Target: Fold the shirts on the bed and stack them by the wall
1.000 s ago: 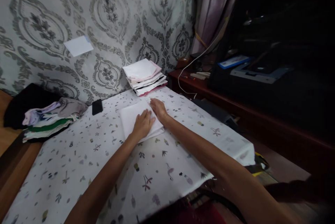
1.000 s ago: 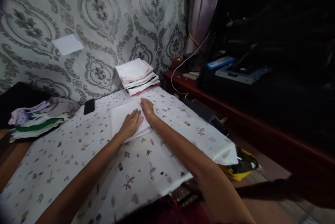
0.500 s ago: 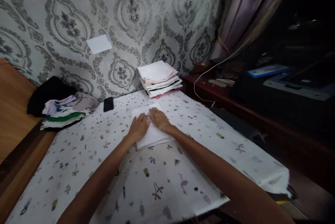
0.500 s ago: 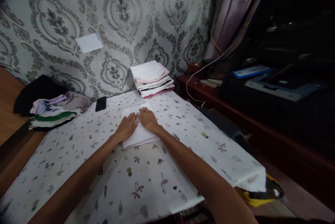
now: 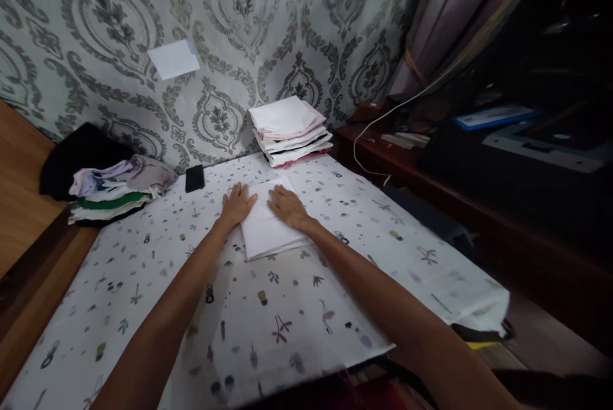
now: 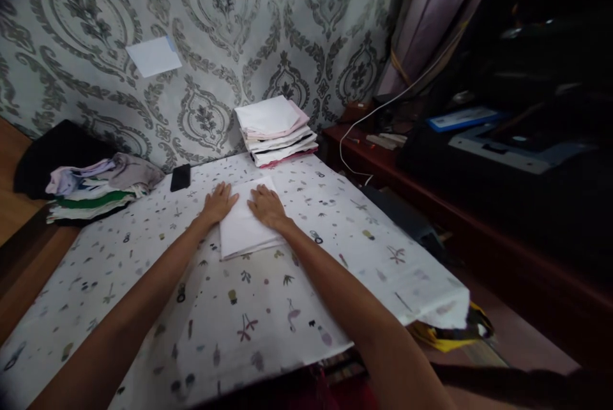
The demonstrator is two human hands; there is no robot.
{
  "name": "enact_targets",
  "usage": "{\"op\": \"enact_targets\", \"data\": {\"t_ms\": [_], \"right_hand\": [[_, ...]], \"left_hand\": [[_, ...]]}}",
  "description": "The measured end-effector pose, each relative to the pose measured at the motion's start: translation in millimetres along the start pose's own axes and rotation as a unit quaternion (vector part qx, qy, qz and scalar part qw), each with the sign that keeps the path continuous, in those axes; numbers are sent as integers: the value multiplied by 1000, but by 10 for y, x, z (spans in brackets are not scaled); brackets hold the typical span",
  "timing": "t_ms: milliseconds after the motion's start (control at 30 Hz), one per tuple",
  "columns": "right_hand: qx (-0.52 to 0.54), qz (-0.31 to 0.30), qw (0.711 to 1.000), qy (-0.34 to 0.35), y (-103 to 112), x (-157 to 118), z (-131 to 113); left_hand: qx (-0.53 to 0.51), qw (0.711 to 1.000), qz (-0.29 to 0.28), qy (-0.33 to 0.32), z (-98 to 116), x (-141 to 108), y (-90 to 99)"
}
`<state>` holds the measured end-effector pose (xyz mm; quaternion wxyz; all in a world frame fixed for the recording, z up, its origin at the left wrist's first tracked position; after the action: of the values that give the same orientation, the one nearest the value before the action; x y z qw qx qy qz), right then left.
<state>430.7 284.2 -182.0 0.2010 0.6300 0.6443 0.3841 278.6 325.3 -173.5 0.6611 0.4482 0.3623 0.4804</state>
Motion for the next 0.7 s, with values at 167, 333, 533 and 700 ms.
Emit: {"op": "enact_targets", "data": {"t_ms": [167,333,533,700], "right_hand": [[-52,-8,999,8,-2,-3,-39],[-88,-15,996,8,49,38,-67],[-120,-29,992,5,197,369,-26],[-115,-83,990,-10,274,729,78]], "left_hand": [[43,988,-17,-145,437,-715,-134],[-33,979,-39,-199,610,-1432,-285],[-369,925,88,-11,93,-1521,-101],[-629,756,35,178,-118,-1373,-220]]}}
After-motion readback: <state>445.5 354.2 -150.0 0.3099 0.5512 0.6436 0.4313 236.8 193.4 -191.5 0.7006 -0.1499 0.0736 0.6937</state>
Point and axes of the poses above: each hand's wrist, its own x-axis towards the middle knuckle, its own y-axis out of the back of the hand, z = x × y, the point moved 8 cm from there along x, towards the middle knuckle, and after that the axes turned 7 degrees about -x, right-handed, at the moved point
